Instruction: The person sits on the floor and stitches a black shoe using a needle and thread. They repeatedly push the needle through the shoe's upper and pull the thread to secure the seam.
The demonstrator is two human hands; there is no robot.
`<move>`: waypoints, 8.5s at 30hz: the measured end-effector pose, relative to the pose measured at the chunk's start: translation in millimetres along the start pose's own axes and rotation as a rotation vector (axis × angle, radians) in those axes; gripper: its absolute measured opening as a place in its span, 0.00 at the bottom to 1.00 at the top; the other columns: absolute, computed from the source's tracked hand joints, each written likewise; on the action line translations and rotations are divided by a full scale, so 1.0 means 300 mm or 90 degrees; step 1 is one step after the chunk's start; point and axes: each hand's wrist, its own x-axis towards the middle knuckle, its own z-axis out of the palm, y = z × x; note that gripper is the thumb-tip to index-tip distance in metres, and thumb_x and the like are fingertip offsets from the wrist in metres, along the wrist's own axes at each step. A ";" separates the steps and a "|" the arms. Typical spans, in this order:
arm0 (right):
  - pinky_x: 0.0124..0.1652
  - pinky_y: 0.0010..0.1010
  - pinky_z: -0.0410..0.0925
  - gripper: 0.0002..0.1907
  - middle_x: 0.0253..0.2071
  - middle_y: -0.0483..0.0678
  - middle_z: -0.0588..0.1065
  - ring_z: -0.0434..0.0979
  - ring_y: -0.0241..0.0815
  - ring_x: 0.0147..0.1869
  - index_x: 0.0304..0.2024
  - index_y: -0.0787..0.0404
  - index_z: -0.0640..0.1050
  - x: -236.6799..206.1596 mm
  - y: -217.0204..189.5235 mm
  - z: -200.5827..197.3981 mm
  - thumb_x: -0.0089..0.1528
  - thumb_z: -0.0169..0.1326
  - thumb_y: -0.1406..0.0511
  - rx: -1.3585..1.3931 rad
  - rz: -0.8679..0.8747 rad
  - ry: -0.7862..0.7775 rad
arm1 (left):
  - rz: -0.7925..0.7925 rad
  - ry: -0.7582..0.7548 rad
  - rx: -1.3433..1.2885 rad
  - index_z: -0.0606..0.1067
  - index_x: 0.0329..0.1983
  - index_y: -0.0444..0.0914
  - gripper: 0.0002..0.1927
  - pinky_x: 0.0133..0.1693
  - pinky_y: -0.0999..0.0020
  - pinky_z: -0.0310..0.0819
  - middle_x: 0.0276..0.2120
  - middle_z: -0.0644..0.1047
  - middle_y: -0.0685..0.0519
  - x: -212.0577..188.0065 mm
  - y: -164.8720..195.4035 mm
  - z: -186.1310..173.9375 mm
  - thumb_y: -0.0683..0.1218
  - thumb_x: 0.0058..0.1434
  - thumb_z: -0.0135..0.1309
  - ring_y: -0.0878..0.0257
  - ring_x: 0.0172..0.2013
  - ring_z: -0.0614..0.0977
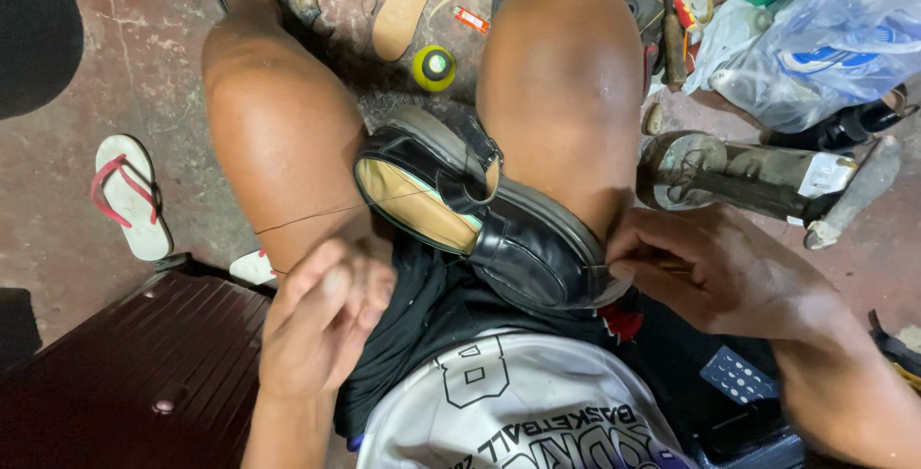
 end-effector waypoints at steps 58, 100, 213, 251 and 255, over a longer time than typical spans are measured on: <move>0.18 0.33 0.62 0.28 0.14 0.41 0.70 0.71 0.40 0.17 0.17 0.55 0.73 -0.091 -0.048 -0.004 0.54 0.60 0.41 -0.514 -0.149 0.321 | -0.219 -0.129 0.611 0.79 0.42 0.36 0.09 0.23 0.69 0.76 0.22 0.75 0.54 0.225 -0.017 0.188 0.44 0.62 0.52 0.70 0.21 0.75; 0.31 0.28 0.69 0.05 0.28 0.43 0.79 0.77 0.34 0.30 0.34 0.64 0.80 -0.166 0.053 0.133 0.62 0.61 0.67 0.400 -0.196 0.124 | 0.011 -0.323 0.735 0.61 0.74 0.43 0.45 0.32 0.66 0.79 0.40 0.79 0.46 -0.013 -0.053 0.457 0.43 0.53 0.68 0.58 0.26 0.81; 0.33 0.34 0.71 0.35 0.41 0.56 0.76 0.79 0.47 0.35 0.59 0.58 0.70 -0.142 -0.016 0.237 0.56 0.62 0.48 -0.041 -0.122 0.177 | -0.150 -0.218 0.474 0.60 0.26 0.37 0.14 0.25 0.70 0.70 0.23 0.60 0.60 0.135 -0.080 0.073 0.37 0.62 0.51 0.71 0.23 0.65; 0.21 0.18 0.57 0.16 0.38 0.48 0.75 0.75 0.33 0.31 0.39 0.65 0.73 0.037 -0.023 0.202 0.71 0.36 0.64 0.621 -0.134 0.245 | -0.270 -0.326 0.448 0.78 0.44 0.37 0.18 0.34 0.72 0.73 0.34 0.80 0.60 0.170 0.060 0.144 0.53 0.57 0.59 0.73 0.31 0.76; 0.29 0.21 0.65 0.09 0.41 0.49 0.74 0.72 0.29 0.32 0.44 0.65 0.74 -0.066 0.031 0.162 0.72 0.42 0.71 0.188 -0.099 0.417 | -0.294 -0.236 0.572 0.82 0.34 0.34 0.14 0.31 0.74 0.74 0.26 0.83 0.58 0.113 -0.048 0.214 0.50 0.55 0.68 0.74 0.26 0.76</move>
